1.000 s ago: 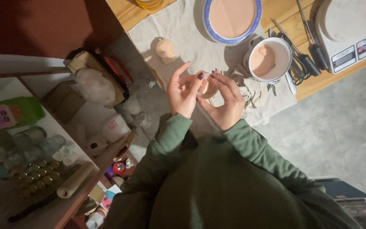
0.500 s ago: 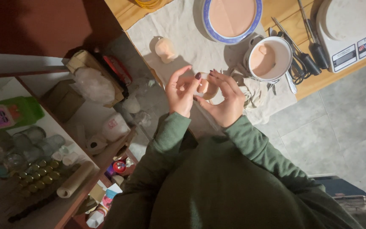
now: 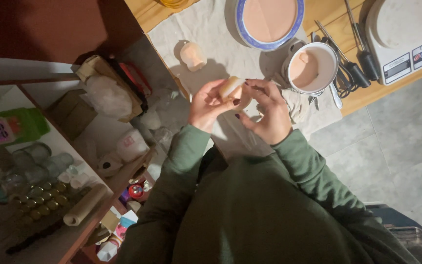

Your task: Demolding small wax doll figures from silicone molds and trimming excess wax with clippers.

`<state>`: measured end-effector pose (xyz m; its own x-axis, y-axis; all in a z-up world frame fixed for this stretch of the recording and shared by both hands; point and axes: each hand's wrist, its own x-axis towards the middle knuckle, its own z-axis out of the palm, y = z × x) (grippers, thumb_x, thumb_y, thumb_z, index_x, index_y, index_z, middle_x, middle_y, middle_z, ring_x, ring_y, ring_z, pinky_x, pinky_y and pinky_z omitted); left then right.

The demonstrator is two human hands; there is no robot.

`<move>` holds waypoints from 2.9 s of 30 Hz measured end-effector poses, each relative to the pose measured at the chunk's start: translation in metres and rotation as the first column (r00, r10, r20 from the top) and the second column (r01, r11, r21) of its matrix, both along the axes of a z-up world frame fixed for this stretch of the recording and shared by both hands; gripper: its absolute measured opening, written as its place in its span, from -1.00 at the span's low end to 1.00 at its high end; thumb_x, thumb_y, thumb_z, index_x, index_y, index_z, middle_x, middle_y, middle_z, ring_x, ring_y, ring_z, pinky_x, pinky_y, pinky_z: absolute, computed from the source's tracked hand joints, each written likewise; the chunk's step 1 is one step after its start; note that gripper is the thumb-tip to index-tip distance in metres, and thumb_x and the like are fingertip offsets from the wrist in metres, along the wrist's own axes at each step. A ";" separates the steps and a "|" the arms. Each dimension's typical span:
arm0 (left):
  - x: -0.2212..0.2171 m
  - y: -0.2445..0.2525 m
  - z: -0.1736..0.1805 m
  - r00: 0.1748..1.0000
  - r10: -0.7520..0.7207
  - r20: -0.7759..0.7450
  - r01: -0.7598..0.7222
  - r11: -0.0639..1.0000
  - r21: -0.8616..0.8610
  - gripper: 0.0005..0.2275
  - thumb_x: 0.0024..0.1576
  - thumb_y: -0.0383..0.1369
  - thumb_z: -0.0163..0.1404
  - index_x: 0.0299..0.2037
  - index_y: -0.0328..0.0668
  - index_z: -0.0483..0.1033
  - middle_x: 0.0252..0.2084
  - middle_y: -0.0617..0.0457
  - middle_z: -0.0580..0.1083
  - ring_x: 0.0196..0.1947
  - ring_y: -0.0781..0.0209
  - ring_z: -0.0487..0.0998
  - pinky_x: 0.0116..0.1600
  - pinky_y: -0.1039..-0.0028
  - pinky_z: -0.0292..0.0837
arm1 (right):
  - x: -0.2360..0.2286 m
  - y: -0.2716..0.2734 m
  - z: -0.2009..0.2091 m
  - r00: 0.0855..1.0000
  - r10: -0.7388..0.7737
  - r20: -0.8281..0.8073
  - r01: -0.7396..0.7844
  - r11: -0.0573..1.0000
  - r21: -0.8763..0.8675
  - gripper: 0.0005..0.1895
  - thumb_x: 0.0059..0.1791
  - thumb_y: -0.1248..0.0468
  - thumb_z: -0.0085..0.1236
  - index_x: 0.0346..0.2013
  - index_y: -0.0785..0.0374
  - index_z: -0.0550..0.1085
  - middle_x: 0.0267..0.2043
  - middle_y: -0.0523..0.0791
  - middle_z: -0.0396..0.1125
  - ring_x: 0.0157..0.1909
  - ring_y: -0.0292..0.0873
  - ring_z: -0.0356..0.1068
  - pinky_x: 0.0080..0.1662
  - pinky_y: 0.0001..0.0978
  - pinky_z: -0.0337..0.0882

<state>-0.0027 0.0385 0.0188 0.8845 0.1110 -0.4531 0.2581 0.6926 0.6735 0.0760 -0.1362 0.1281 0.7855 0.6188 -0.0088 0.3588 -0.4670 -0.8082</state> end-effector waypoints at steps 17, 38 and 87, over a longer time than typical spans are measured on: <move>-0.006 -0.011 0.017 0.986 0.163 -0.016 -0.164 0.973 -0.162 -0.61 0.23 -0.49 0.14 0.26 -0.38 0.45 0.18 -0.05 0.52 0.17 0.19 0.52 0.25 0.36 0.45 | -0.009 0.010 0.024 0.981 -0.188 -0.037 0.191 0.971 0.141 -0.57 -0.05 0.47 0.38 0.12 0.36 0.53 0.03 -0.03 0.41 -0.01 -0.15 0.51 0.06 -0.37 0.53; 0.006 -0.018 0.041 0.989 0.141 -0.053 -0.137 0.988 0.067 -0.65 0.16 -0.50 0.21 0.12 -0.49 0.49 -0.06 -0.05 0.58 -0.07 0.28 0.59 0.03 0.44 0.53 | -0.015 0.016 0.013 0.962 -0.198 0.190 0.192 0.980 0.048 -0.47 -0.15 0.29 0.57 0.03 0.35 0.52 0.07 0.00 0.42 0.07 0.02 0.49 0.07 -0.22 0.51; 0.008 -0.037 0.064 0.984 0.178 0.015 -0.163 0.864 0.477 -0.58 0.24 -0.46 0.12 0.32 -0.32 0.41 -0.40 0.26 0.37 -0.32 0.52 0.40 -0.12 0.64 0.39 | -0.007 0.003 0.014 0.991 0.039 0.128 -0.033 0.998 -0.054 -0.42 -0.31 0.26 0.63 -0.06 0.21 0.55 -0.03 0.00 0.27 -0.05 0.04 0.44 -0.08 -0.16 0.51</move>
<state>0.0053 0.0019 0.0828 0.8197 0.4665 -0.3323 0.1895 0.3265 0.9260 0.0695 -0.1328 0.1417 0.7594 0.6479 0.0586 0.4758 -0.4917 -0.7292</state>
